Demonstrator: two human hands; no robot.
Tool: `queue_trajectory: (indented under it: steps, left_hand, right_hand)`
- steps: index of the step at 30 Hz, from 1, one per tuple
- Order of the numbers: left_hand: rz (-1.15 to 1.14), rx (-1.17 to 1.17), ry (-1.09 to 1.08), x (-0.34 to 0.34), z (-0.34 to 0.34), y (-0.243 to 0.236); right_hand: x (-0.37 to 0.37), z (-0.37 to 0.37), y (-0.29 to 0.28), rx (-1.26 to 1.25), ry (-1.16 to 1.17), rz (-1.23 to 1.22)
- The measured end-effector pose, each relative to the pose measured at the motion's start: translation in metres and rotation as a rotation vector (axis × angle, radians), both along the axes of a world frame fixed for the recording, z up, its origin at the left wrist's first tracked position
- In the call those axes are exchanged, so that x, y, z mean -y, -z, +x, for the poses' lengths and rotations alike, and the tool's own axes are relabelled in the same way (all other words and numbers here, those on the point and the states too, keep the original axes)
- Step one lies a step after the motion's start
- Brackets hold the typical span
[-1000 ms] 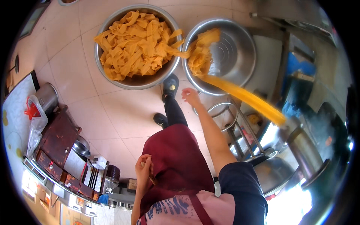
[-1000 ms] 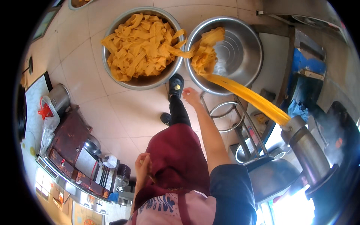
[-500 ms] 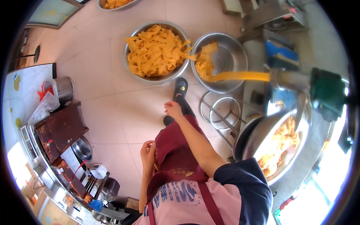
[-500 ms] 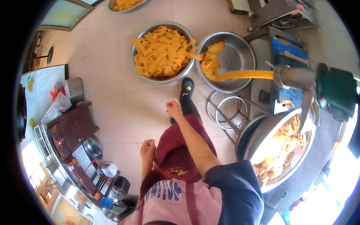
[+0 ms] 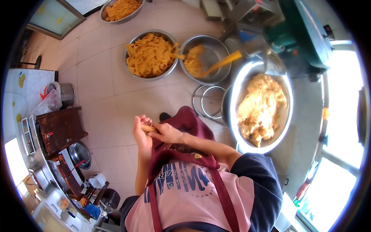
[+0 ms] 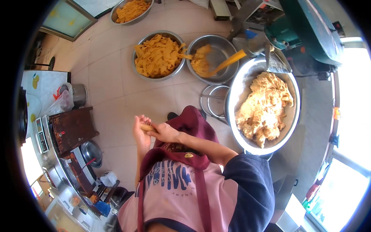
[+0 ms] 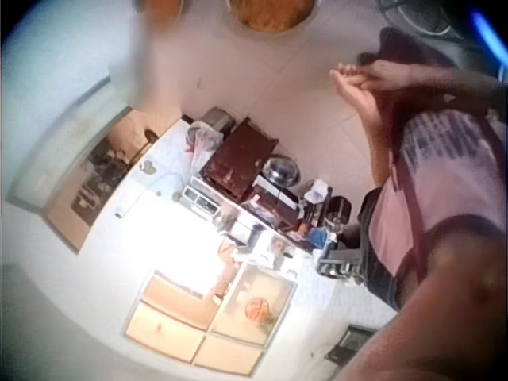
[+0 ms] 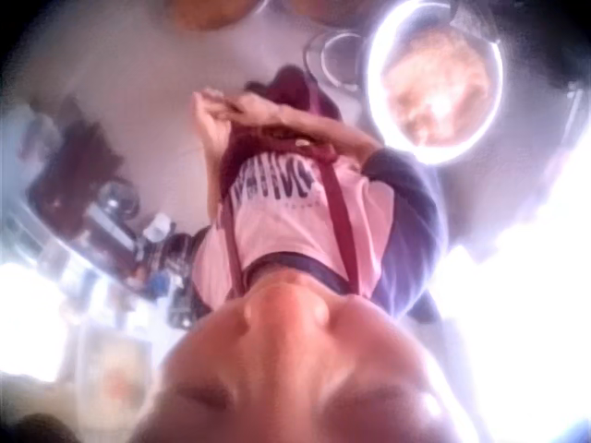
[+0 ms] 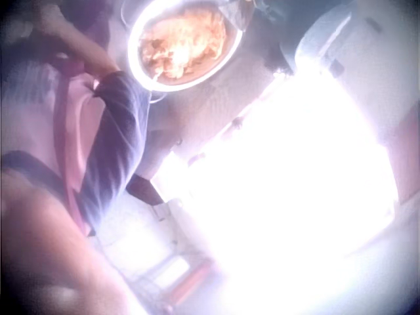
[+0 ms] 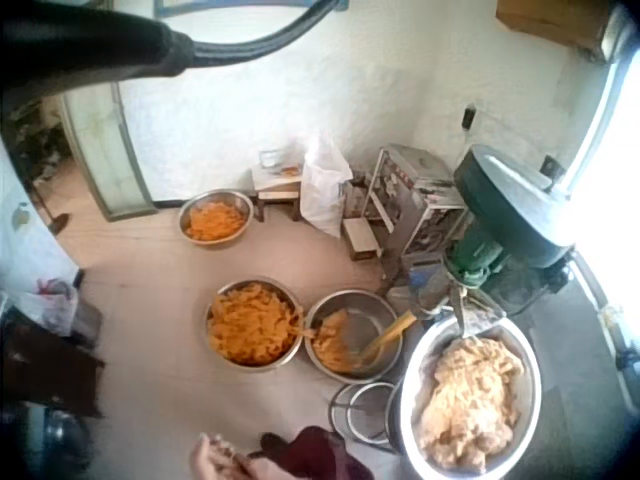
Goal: The person feeds a large mass of dough into a green electric noodle-making machine. They use both hands to push the dough into the machine's hopper while the machine extrudes flat noodles into a metal bowl. The person occasionally adjusts the dough and collects the finished noodles.
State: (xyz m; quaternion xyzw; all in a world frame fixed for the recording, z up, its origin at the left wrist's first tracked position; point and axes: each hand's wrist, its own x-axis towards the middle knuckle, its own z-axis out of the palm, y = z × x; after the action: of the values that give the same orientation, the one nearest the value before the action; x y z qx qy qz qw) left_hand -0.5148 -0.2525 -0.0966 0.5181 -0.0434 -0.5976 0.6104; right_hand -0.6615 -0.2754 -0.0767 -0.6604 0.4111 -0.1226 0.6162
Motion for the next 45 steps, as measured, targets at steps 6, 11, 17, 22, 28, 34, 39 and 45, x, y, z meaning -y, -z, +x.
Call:
queue_trajectory:
  steps: [6,11,17,22,28,34,39,45]
  left_hand:
    - [-0.015,-0.037,0.275,-0.007,-0.061,-0.03]
    - [0.051,0.248,0.399,-0.016,-0.126,-0.03]
    - [-0.218,0.532,0.512,-0.019,-0.287,-0.066]
    - [-0.548,1.038,0.896,-0.015,-0.419,-0.072]
    - [-0.403,1.242,1.016,0.008,-0.484,-0.032]
    - [-1.095,1.424,1.569,-0.046,-0.511,-0.081]
    - [-1.307,1.59,1.266,-0.07,-0.522,-0.016]
    - [-0.47,0.773,1.057,-0.025,-0.475,-0.083]
  right_hand:
    - [-0.015,-0.113,-0.065,-0.072,0.267,-0.062]
    - [-0.074,-0.26,-0.095,-0.141,0.646,-0.189]
    - [-0.158,-0.441,-0.077,-0.522,1.144,-0.349]
    - [-0.194,-0.535,-0.037,-0.462,1.083,-0.531]
    - [-0.197,-0.54,-0.016,-0.485,1.029,-0.717]
    - [-0.197,-0.542,-0.006,-0.491,1.103,-0.721]
    - [-0.195,-0.54,-0.014,-0.528,1.104,-0.727]
    - [-0.196,-0.541,-0.014,-0.555,1.123,-0.704]
